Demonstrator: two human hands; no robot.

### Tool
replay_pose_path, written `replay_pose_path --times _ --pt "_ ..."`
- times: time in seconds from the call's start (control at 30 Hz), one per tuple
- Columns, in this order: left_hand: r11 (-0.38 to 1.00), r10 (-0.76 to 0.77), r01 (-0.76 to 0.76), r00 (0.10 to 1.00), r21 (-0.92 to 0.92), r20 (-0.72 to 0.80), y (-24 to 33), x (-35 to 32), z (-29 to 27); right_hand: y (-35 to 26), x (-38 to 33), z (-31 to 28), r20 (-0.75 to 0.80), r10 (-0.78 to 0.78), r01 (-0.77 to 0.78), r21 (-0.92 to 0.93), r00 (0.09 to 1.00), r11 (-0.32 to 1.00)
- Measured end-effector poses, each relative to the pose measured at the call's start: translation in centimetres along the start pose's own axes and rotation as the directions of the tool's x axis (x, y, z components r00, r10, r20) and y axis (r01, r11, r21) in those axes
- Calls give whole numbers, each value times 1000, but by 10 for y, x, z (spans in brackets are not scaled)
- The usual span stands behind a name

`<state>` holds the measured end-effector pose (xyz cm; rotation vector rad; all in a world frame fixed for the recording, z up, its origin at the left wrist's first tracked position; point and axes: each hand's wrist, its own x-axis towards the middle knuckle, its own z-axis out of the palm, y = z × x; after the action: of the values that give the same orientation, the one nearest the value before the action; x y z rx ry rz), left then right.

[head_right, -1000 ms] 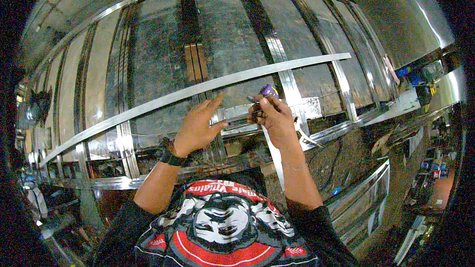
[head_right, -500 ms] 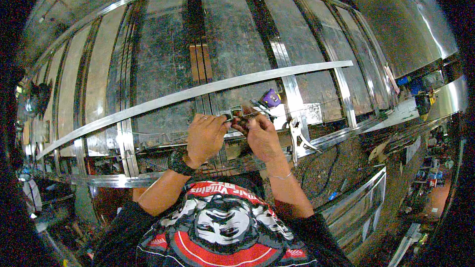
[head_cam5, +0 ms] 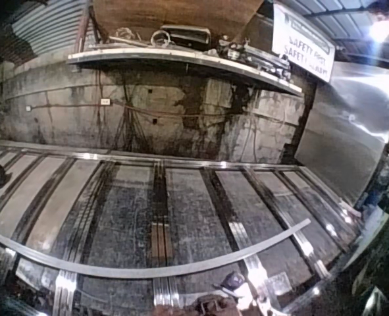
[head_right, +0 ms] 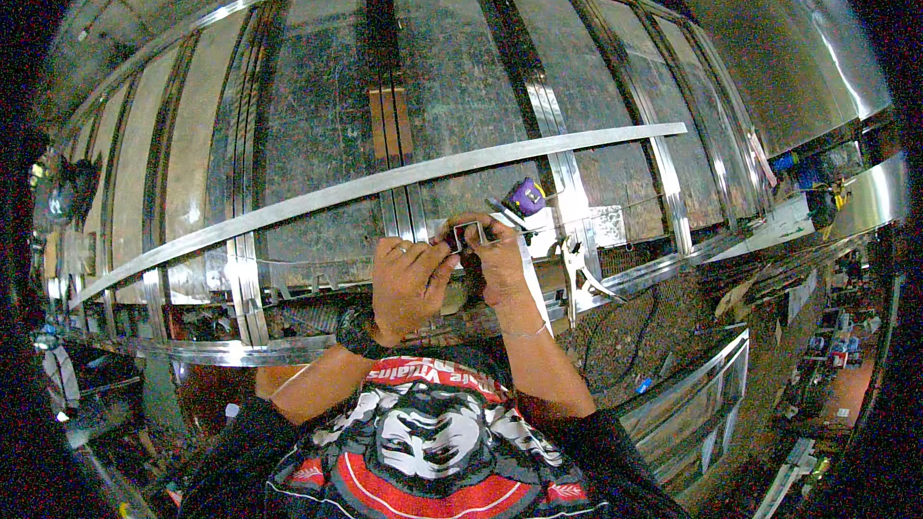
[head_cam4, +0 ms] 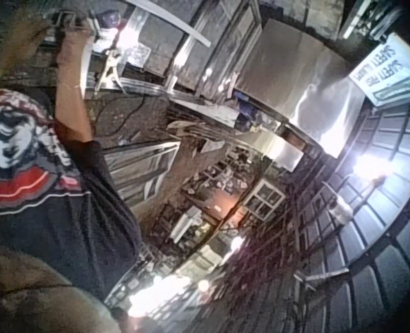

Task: The person assembles a metal frame by bending and fitting small metal pieces into a larger structure. They use pliers to bend the metal and a tape measure to check dimensions, working on a workbench in a workshop.

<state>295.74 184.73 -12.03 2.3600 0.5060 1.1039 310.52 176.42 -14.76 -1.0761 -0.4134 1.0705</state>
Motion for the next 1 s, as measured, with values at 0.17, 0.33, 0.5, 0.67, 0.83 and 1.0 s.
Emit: replay_pose_path --times 0.17,0.33,0.5,0.67,0.83,1.0 --pt "1000 17 -18 997 11 72 1 2 -5 -3 -4 20 0 -131 130 56 991 990" --pt "999 30 -33 991 23 129 6 0 -14 -8 -7 17 122 -192 193 -3 974 981" --pt "996 62 -56 994 -74 85 7 -2 -14 -12 -11 15 171 -167 174 -31 971 984" --pt "998 42 -49 991 49 127 6 -1 -11 -19 -10 18 122 -111 115 -28 986 993" --pt "996 58 -61 997 61 56 4 7 -6 -26 -11 21 19 -44 43 33 999 999" --pt "991 80 -87 994 106 69 10 7 -6 -20 -15 11 65 -9 4 81 998 997"
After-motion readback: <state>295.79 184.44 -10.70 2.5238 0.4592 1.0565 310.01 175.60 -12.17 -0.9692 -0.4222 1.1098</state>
